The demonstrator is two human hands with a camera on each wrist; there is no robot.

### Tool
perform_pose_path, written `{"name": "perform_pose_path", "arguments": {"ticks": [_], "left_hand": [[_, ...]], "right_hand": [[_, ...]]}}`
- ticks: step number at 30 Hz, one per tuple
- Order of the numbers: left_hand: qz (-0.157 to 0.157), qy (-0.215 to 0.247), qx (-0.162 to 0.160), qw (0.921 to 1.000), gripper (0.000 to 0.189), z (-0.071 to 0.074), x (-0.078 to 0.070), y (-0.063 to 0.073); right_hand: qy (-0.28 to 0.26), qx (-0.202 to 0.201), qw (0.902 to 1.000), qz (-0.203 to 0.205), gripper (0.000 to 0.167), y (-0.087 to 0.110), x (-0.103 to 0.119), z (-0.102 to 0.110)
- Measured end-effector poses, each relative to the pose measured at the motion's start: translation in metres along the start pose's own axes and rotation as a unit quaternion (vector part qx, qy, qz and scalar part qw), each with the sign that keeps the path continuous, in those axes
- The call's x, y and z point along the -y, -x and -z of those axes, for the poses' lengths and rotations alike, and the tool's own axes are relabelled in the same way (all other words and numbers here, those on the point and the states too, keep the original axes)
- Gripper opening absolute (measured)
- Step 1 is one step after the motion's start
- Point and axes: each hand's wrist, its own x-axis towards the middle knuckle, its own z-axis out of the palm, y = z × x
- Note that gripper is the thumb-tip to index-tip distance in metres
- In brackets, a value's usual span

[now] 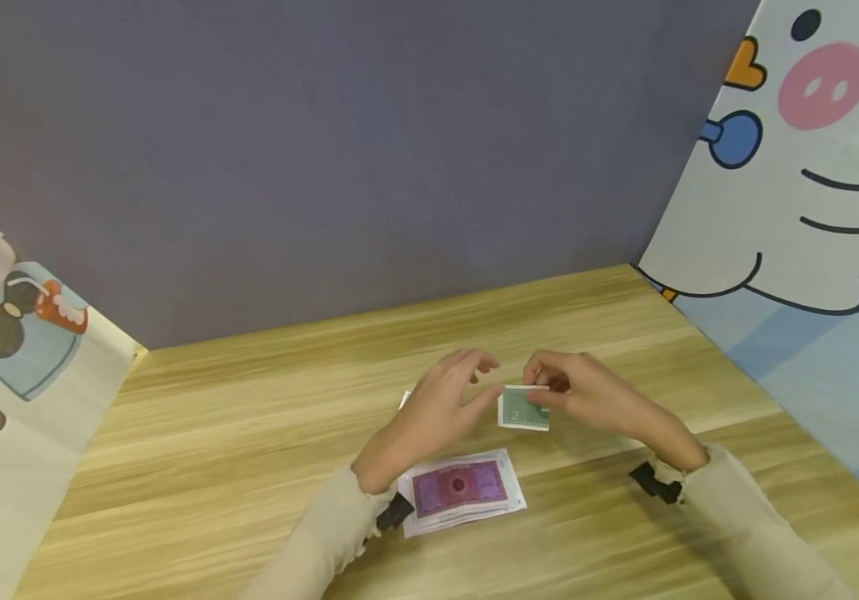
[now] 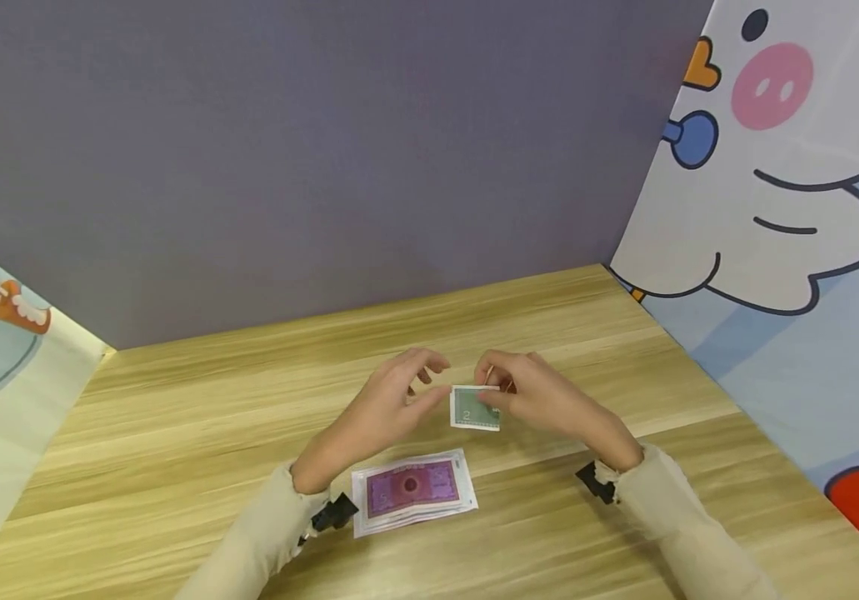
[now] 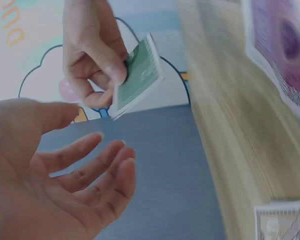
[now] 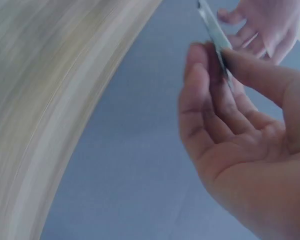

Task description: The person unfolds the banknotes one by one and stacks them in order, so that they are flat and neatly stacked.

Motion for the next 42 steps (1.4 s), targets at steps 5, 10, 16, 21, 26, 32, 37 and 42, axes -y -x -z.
{"name": "perform_pose_path", "arguments": {"ticks": [5,10,16,21,26,32,37,42], "left_hand": [[-0.004,0.087,-0.025,0.9959,0.021,0.001,0.004,0.002],[0.024,0.171,-0.039,0.9842,0.011,0.005,0.007,0.022],[0.034,0.24,-0.046,0.969,0.014,0.022,0.007,0.049],[0.048,0.295,-0.041,0.9533,0.013,0.035,0.006,0.067],[0.044,0.321,-0.041,0.9452,0.011,0.039,0.008,0.076],[0.029,0.324,-0.08,0.9422,0.008,0.031,0.017,0.082],[0.028,0.283,-0.108,0.9526,0.008,0.029,0.023,0.082],[0.009,0.256,-0.105,0.9608,0.007,0.03,0.028,0.08]], "right_hand": [[-0.018,-0.064,0.9973,0.032,0.01,0.0,0.018,-0.008],[-0.046,-0.109,0.9908,0.065,0.012,0.002,0.034,-0.018],[-0.176,-0.063,0.981,0.053,0.008,0.001,0.054,-0.025],[-0.334,0.0,0.9415,0.043,0.029,-0.008,0.064,-0.031],[-0.367,0.078,0.927,0.015,0.034,-0.01,0.064,-0.049],[-0.397,0.117,0.9102,0.022,0.043,-0.01,0.059,-0.07],[-0.378,0.107,0.9195,0.012,0.043,-0.009,0.057,-0.072],[-0.345,0.104,0.9327,0.008,0.04,-0.01,0.055,-0.07]]}}
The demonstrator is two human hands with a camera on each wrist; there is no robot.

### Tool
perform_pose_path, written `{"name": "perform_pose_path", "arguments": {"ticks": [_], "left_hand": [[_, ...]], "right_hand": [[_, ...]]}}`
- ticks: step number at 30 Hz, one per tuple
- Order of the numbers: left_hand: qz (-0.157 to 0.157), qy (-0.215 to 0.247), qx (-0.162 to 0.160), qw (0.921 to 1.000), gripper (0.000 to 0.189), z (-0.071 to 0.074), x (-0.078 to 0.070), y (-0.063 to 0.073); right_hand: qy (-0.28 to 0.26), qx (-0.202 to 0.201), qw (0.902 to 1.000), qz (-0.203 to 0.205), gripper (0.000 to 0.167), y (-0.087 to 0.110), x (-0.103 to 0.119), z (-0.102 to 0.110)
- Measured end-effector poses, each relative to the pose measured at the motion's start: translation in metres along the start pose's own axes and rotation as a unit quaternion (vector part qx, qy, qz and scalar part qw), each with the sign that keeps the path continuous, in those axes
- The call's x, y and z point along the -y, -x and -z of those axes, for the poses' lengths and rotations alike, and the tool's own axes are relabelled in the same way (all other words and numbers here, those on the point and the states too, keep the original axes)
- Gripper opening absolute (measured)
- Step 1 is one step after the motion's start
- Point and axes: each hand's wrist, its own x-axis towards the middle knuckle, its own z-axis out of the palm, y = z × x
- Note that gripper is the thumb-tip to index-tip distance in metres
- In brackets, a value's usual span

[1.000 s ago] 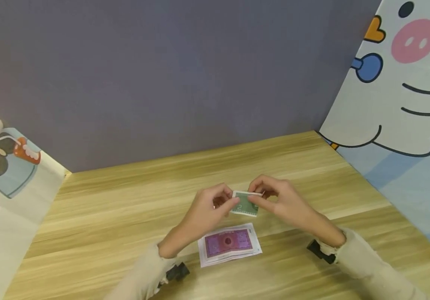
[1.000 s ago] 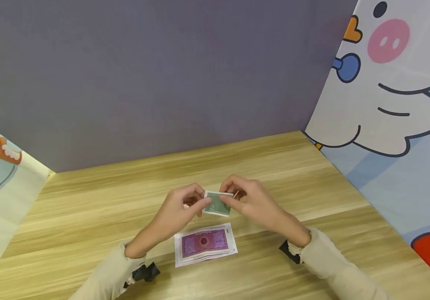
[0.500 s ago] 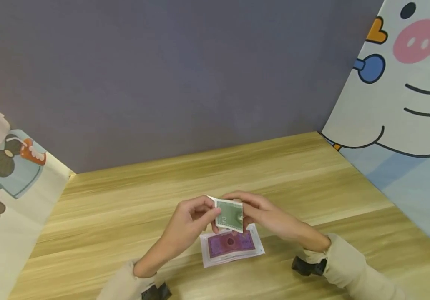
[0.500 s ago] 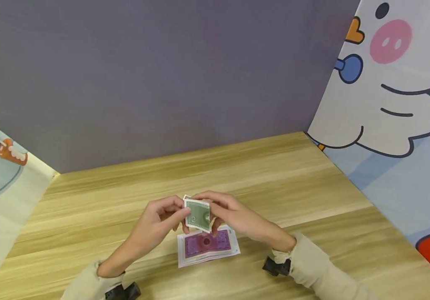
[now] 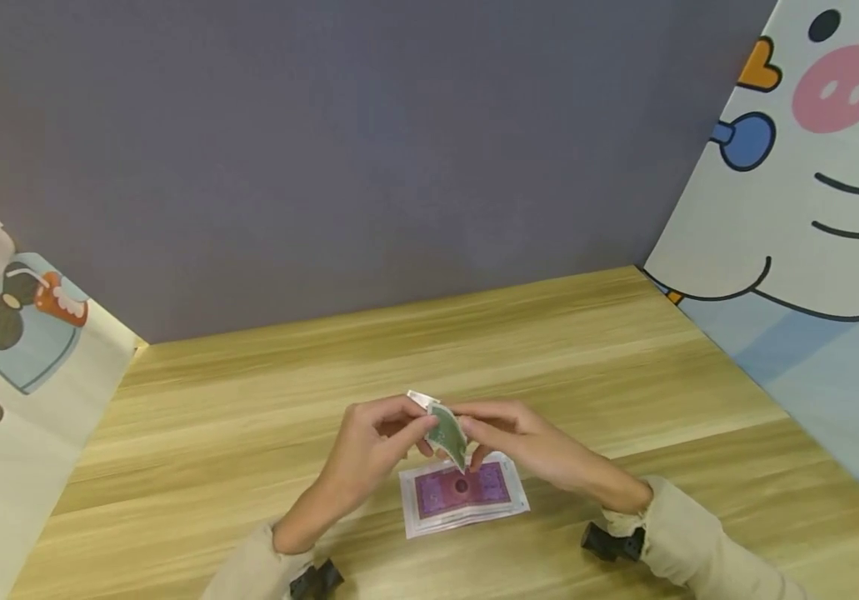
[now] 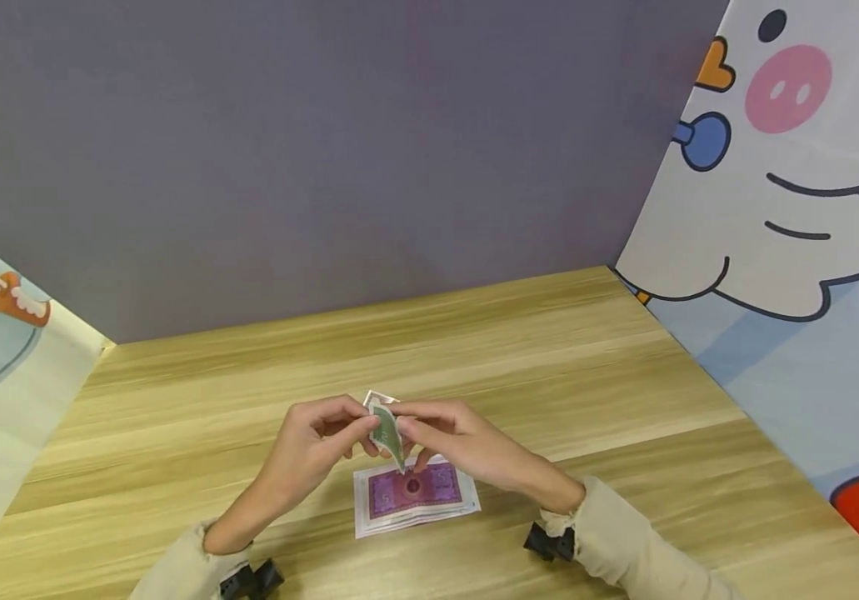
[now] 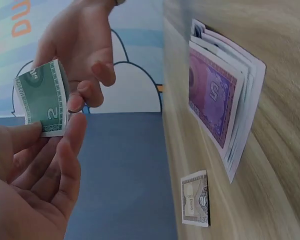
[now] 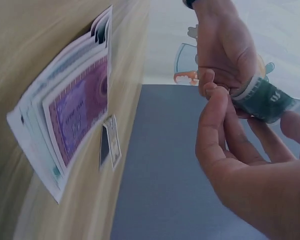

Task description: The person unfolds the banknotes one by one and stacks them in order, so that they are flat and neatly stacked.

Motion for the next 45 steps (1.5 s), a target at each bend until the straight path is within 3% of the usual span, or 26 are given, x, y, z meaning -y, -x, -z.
{"name": "perform_pose_path", "arguments": {"ticks": [5,10,13,20,25,31,35,38,41,45], "left_hand": [[-0.03,-0.021,-0.004,0.9993,0.007,-0.001,0.002,-0.001],[-0.085,-0.051,-0.014,0.995,0.005,0.0,0.002,-0.002],[-0.114,-0.07,-0.008,0.991,0.007,0.002,0.001,-0.002],[-0.142,-0.107,0.008,0.9839,0.011,0.007,0.0,-0.002],[-0.148,-0.13,-0.004,0.9804,0.012,0.01,0.002,-0.003],[-0.132,-0.085,0.028,0.9873,0.01,0.004,0.005,-0.002],[-0.076,0.003,0.05,0.9958,0.006,0.0,0.004,-0.001],[-0.027,0.063,0.063,0.9956,0.003,0.0,0.003,0.0],[-0.009,0.061,0.061,0.9962,0.004,0.0,0.002,0.001],[-0.007,0.017,0.038,0.9991,0.004,0.002,0.0,0.001]], "right_hand": [[0.026,0.003,0.9997,0.006,0.038,0.002,0.002,0.001],[0.022,0.0,0.9998,0.004,0.038,0.004,0.004,0.0],[0.024,-0.021,0.9995,0.007,0.036,0.005,0.006,-0.003],[0.104,-0.08,0.9912,0.02,0.03,0.005,0.01,-0.013],[0.098,-0.098,0.9903,0.003,0.034,0.005,0.011,-0.013],[0.109,-0.055,0.9923,0.022,0.042,0.004,0.002,-0.016],[0.124,-0.098,0.9865,0.042,0.037,0.004,-0.005,-0.019],[0.11,-0.137,0.9821,0.068,0.028,0.004,-0.007,-0.021],[0.1,-0.161,0.9774,0.094,0.024,0.004,-0.007,-0.022],[0.096,-0.177,0.9723,0.119,0.021,0.005,-0.004,-0.02]]}}
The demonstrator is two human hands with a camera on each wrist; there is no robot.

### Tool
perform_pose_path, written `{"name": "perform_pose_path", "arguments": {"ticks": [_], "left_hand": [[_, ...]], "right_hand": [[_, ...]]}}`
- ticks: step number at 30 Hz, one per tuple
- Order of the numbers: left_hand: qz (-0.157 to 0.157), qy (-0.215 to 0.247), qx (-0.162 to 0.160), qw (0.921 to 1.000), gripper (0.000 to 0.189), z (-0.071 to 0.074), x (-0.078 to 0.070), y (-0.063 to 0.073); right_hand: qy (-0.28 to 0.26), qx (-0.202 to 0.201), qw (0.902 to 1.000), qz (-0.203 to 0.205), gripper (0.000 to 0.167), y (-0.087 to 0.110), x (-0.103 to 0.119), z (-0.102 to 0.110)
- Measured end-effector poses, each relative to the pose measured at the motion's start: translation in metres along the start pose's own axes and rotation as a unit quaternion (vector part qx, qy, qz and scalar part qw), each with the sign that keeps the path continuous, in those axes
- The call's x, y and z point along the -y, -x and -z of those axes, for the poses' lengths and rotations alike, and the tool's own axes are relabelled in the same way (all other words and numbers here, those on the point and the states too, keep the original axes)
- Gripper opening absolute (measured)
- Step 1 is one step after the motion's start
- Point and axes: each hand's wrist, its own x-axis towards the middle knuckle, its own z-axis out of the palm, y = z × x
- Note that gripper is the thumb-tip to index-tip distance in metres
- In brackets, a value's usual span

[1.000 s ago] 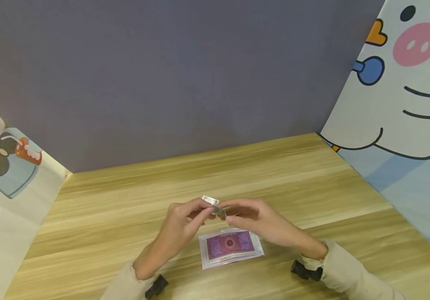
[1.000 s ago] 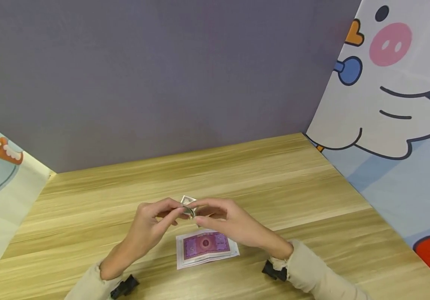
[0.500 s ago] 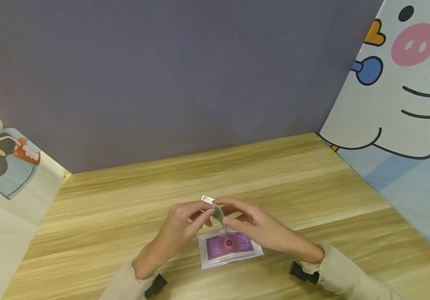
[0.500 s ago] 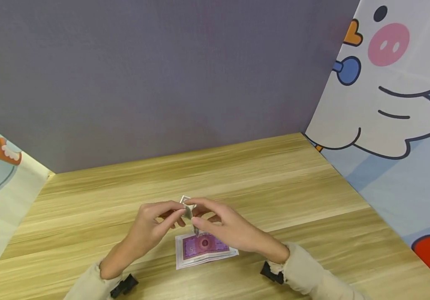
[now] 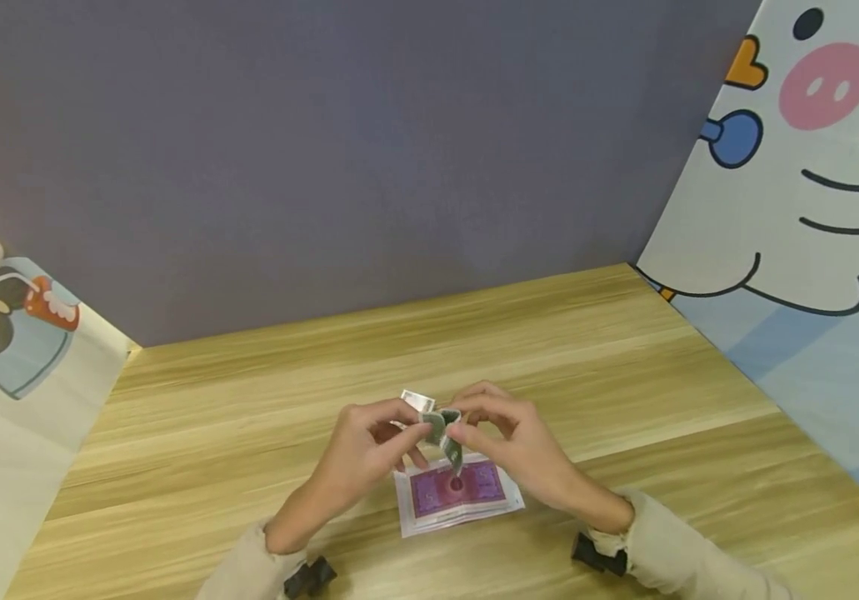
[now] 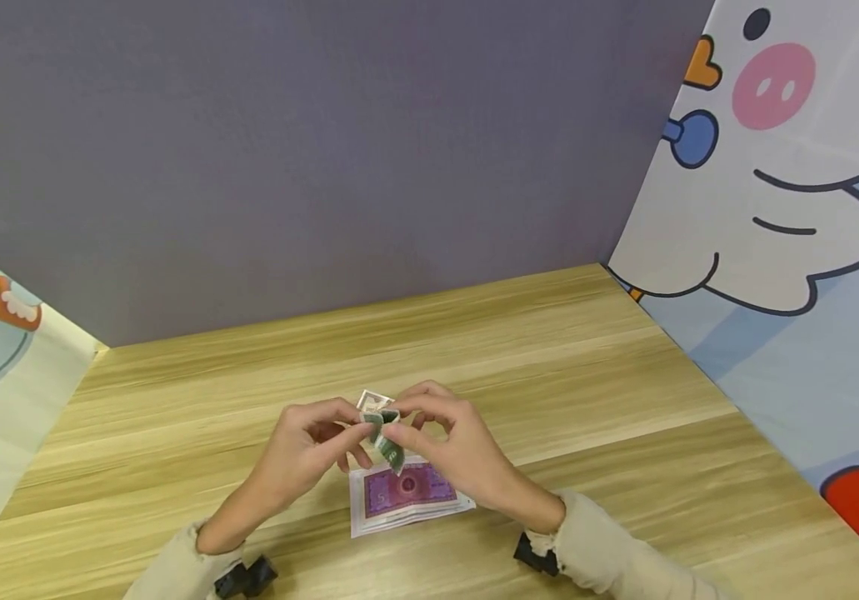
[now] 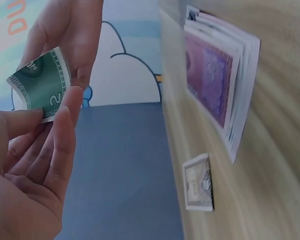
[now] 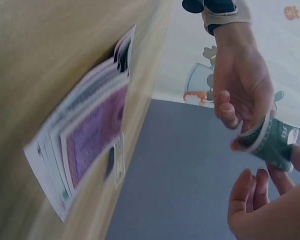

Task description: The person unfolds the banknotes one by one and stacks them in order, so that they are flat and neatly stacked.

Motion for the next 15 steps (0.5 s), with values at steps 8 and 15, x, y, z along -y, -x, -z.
{"name": "perform_pose_path", "arguments": {"ticks": [8,15], "left_hand": [[0.018,0.017,-0.006,0.9997,0.005,0.013,-0.008,-0.001],[0.062,0.015,-0.004,0.998,0.008,0.024,-0.015,-0.003]], "right_hand": [[-0.063,0.03,0.9966,-0.043,0.027,-0.007,0.007,0.018],[0.015,0.035,0.9961,-0.079,0.016,-0.015,0.012,0.039]]}}
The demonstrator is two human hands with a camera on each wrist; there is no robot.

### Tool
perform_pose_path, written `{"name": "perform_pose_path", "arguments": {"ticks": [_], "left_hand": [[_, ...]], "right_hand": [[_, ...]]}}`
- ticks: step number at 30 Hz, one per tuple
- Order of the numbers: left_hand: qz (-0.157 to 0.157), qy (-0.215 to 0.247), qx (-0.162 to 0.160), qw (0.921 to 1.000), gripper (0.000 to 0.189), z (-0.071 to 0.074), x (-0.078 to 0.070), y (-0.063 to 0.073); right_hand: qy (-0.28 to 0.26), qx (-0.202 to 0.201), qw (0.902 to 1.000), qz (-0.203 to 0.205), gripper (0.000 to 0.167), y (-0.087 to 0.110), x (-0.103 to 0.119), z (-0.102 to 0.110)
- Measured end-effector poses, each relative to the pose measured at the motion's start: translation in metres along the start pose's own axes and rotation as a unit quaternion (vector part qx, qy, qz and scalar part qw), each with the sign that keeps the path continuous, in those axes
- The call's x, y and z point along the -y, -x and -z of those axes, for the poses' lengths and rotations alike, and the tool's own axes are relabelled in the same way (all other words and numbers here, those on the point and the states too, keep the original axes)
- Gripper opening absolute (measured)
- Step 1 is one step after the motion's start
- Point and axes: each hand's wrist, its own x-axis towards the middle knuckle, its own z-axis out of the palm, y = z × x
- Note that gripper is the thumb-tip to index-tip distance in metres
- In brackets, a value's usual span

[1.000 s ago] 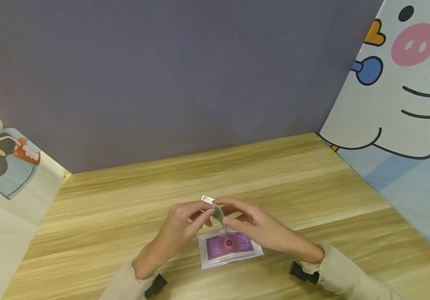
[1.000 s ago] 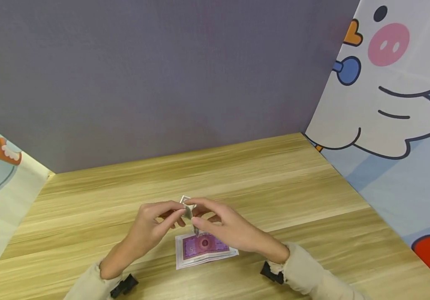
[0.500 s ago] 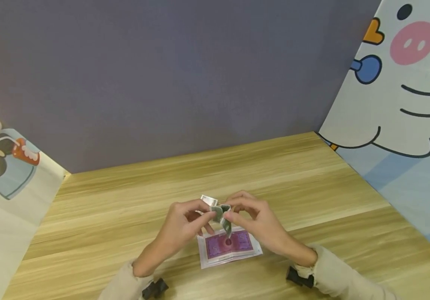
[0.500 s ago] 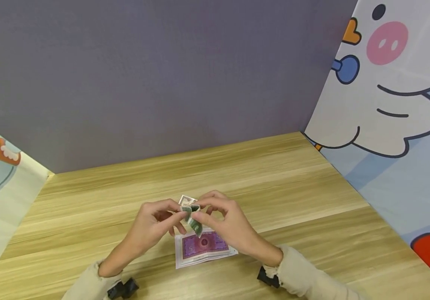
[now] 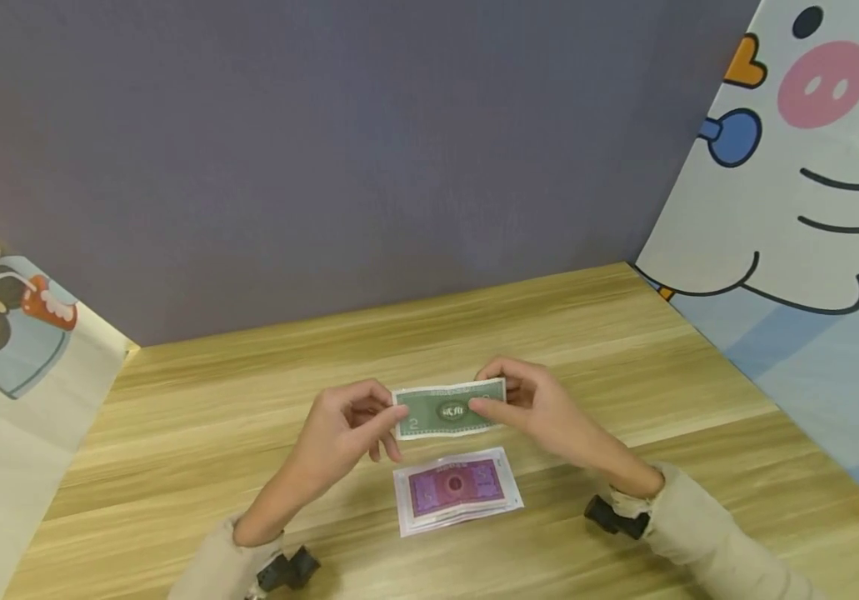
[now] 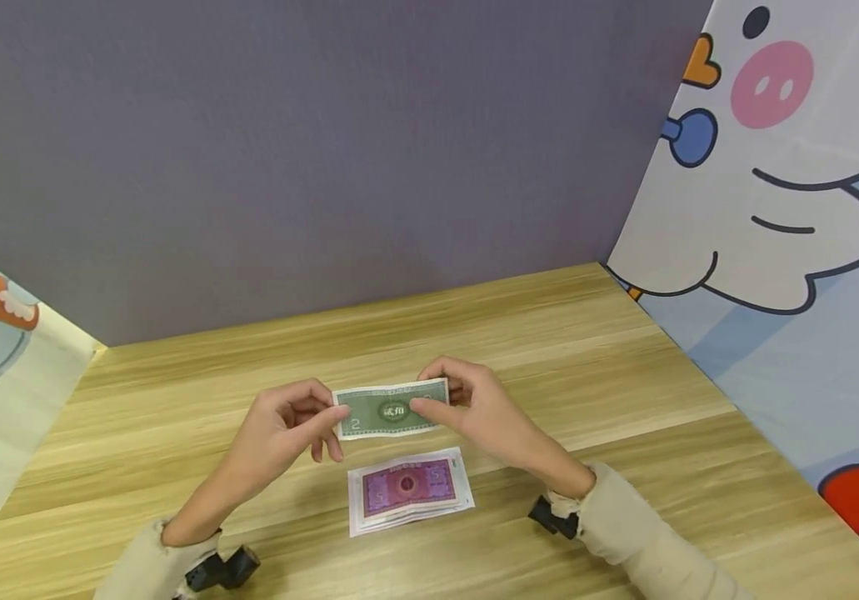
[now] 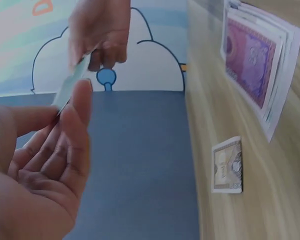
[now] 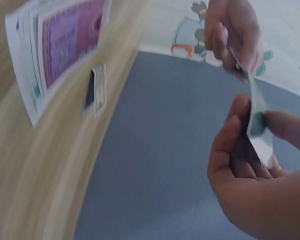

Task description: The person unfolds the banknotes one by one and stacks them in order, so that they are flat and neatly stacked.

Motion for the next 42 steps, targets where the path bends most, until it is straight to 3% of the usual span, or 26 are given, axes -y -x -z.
{"name": "perform_pose_path", "arguments": {"ticks": [6,11,16,21,25,34,42], "left_hand": [[0.051,-0.043,0.023,0.9975,0.014,0.004,-0.002,0.001],[0.068,-0.078,0.042,0.9937,0.015,0.005,0.0,0.002],[0.085,-0.083,0.073,0.9903,0.016,0.006,0.01,0.011],[0.119,-0.085,0.126,0.9812,0.016,0.0,0.029,0.017],[0.123,-0.089,0.157,0.9758,0.021,-0.003,0.04,0.018],[0.152,-0.112,0.186,0.9644,0.02,-0.009,0.055,0.024],[0.128,-0.164,0.204,0.9567,0.018,-0.015,0.064,0.026]], "right_hand": [[0.067,-0.006,0.9969,-0.04,0.014,-0.004,0.001,0.008],[0.108,-0.003,0.9911,-0.078,0.019,-0.005,0.003,0.007],[0.121,0.049,0.9875,-0.088,0.015,-0.006,-0.002,0.005],[0.146,0.119,0.9787,-0.082,0.011,-0.005,-0.013,0.003],[0.171,0.155,0.9685,-0.093,0.012,-0.003,-0.021,0.001],[0.205,0.21,0.95,-0.106,0.017,-0.001,-0.04,-0.007],[0.228,0.216,0.9437,-0.104,0.016,0.001,-0.052,-0.015]]}}
